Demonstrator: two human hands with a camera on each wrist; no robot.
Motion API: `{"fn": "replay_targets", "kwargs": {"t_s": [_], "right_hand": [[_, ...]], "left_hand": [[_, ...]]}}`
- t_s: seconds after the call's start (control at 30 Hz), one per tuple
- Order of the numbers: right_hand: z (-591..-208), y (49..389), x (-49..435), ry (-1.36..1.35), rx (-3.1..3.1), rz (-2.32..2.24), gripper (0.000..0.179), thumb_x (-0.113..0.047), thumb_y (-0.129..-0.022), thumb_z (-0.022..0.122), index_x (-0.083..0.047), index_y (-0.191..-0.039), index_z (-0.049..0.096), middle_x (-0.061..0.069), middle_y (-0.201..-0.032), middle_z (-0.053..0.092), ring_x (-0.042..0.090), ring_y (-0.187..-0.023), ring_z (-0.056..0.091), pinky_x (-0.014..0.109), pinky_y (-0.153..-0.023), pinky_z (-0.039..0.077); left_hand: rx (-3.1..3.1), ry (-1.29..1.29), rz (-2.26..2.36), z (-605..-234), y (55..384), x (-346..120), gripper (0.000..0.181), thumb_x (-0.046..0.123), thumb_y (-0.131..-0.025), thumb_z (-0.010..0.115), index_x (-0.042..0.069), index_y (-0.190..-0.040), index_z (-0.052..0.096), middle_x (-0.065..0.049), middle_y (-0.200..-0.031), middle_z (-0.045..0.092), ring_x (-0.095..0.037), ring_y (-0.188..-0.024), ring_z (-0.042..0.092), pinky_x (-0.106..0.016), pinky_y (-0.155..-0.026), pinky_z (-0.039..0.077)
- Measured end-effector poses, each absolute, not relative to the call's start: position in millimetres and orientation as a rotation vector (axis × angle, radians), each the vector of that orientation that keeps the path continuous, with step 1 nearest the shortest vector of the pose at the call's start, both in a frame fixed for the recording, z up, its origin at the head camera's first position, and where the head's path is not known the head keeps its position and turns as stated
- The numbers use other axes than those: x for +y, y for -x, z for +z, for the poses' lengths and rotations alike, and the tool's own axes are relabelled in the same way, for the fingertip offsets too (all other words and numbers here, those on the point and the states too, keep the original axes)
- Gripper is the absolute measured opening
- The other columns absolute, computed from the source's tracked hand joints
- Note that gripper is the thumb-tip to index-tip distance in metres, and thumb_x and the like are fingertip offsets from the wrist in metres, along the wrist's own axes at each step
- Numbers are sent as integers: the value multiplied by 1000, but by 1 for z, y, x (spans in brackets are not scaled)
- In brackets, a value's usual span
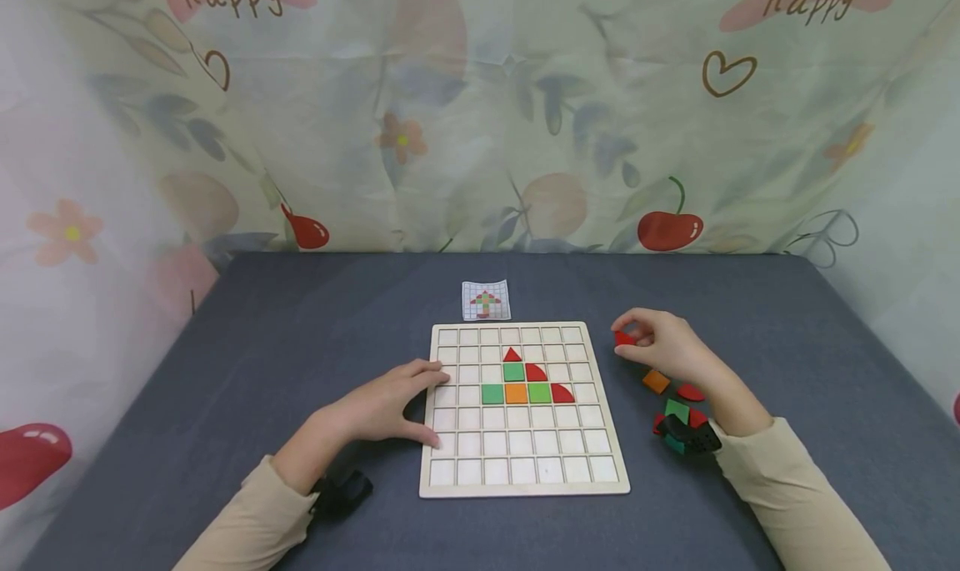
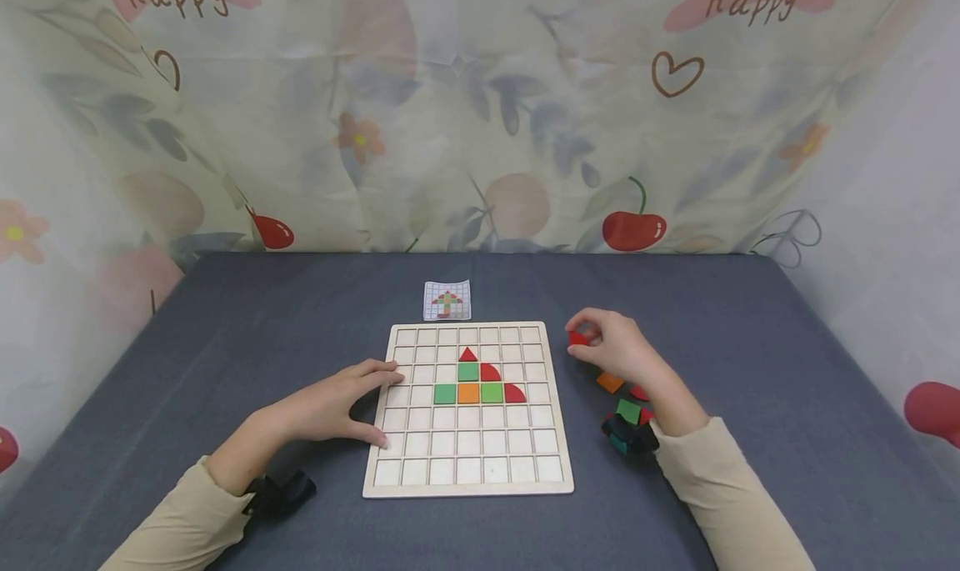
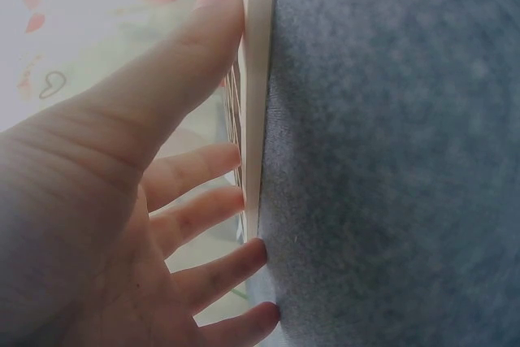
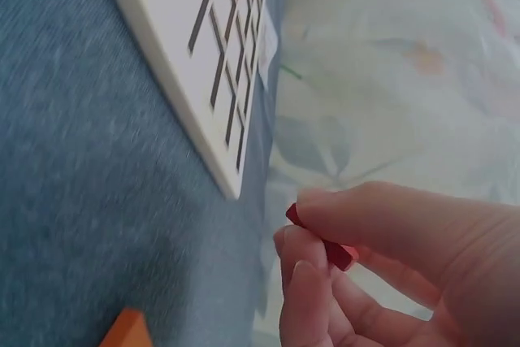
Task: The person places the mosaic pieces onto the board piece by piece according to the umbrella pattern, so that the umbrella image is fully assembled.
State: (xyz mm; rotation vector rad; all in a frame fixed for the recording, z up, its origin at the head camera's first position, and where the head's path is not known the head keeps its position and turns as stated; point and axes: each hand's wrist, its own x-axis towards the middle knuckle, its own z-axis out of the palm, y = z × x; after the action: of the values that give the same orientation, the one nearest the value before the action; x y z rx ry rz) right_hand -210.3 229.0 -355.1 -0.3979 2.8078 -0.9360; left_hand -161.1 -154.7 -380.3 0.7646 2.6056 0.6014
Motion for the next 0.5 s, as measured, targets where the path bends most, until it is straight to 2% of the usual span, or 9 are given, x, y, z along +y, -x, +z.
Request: {"fn": "replay_targets", "kwargs": {"t_s": [0.3,0.5], "right_hand": [[-354,207,212,535,2755,-986,27,-11,-85,67,-5,-111,63,8,-80,61,13,-62,51,25,-55,43],[-355,206,197,581,2718,-1026,35,-13,-83,69,-4,-115,58,8,-82,63,13,-67,56,25,-62,46]], "left_hand": [[2598,-751,607,-379,160,-154,86,48,-73,74,9,-141,40,-12,-148,34,-31,-135,35,-49,-107,33],[2597,-746,602,-380,161,-154,85,49,-73,74,9,-140,40,-12,-148,34,-30,-135,35,-48,-107,33]]}}
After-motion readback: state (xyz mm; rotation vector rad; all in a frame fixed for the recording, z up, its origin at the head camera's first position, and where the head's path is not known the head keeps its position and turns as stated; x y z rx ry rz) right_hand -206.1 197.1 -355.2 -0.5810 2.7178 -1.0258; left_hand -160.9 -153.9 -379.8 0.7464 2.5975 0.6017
